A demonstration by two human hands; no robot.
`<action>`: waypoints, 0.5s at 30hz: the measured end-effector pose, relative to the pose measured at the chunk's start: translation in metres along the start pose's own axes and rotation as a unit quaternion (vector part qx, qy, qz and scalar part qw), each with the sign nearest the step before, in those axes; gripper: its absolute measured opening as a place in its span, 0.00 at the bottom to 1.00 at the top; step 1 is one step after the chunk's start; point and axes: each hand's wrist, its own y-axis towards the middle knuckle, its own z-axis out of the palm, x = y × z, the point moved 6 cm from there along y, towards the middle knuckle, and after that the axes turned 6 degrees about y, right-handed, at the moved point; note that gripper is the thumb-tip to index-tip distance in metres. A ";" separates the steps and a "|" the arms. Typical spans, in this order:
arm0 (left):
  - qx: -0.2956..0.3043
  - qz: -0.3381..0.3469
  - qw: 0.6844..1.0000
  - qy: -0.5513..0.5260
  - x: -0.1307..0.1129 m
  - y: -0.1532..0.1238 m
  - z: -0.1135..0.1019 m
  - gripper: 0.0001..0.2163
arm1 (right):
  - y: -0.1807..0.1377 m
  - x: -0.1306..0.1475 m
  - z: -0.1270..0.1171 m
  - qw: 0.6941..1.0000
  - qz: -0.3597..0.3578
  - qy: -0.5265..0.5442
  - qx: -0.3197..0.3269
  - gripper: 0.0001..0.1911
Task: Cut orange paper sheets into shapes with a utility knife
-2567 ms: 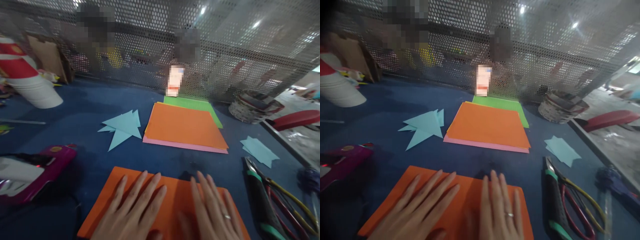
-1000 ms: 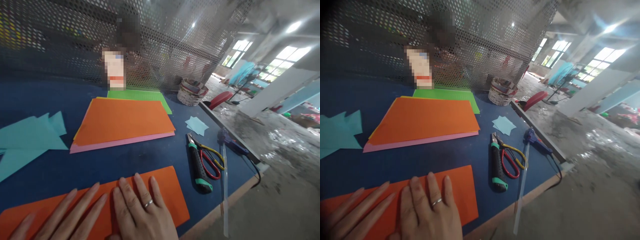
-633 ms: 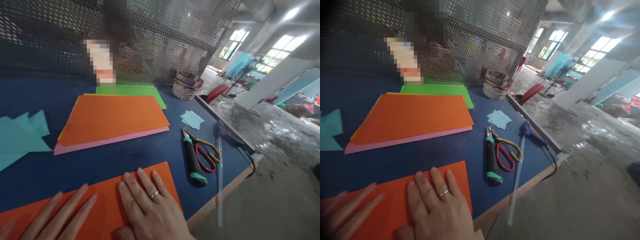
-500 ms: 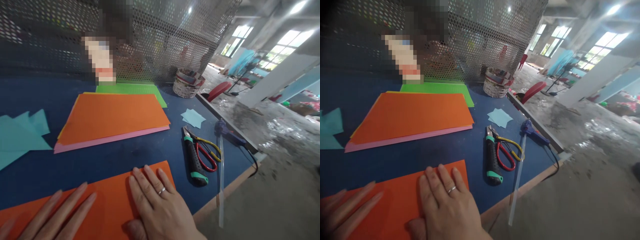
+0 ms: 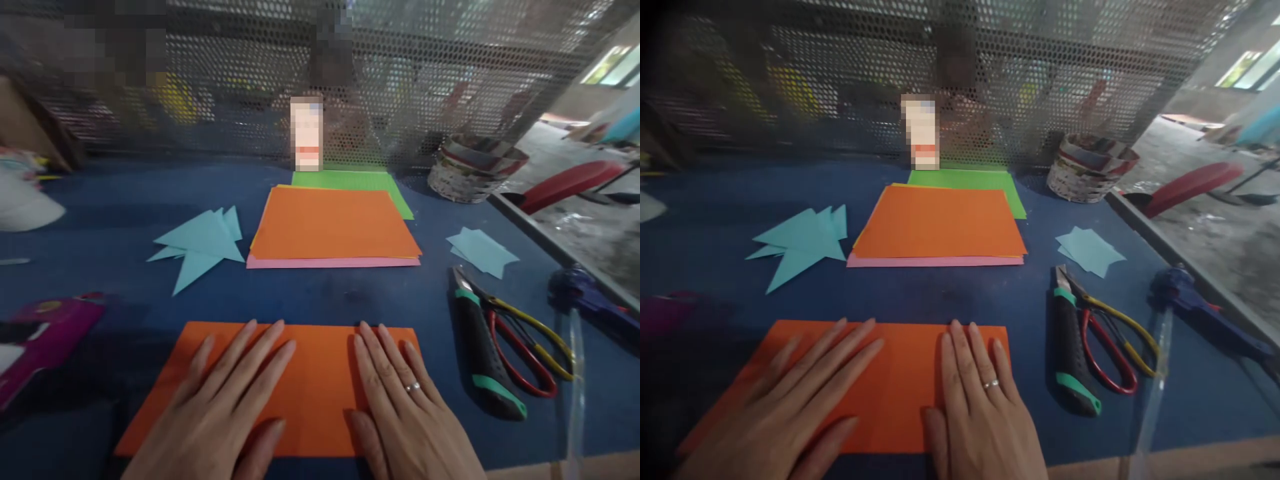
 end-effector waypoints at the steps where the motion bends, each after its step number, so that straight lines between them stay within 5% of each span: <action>1: -0.002 0.001 1.000 0.007 -0.001 0.001 -0.001 0.30 | 0.001 0.002 0.002 1.000 -0.008 -0.010 -0.001 0.26; 15: 0.066 -0.028 0.997 0.031 0.004 0.003 0.001 0.29 | 0.025 0.047 0.033 0.993 -0.096 0.003 -0.066 0.29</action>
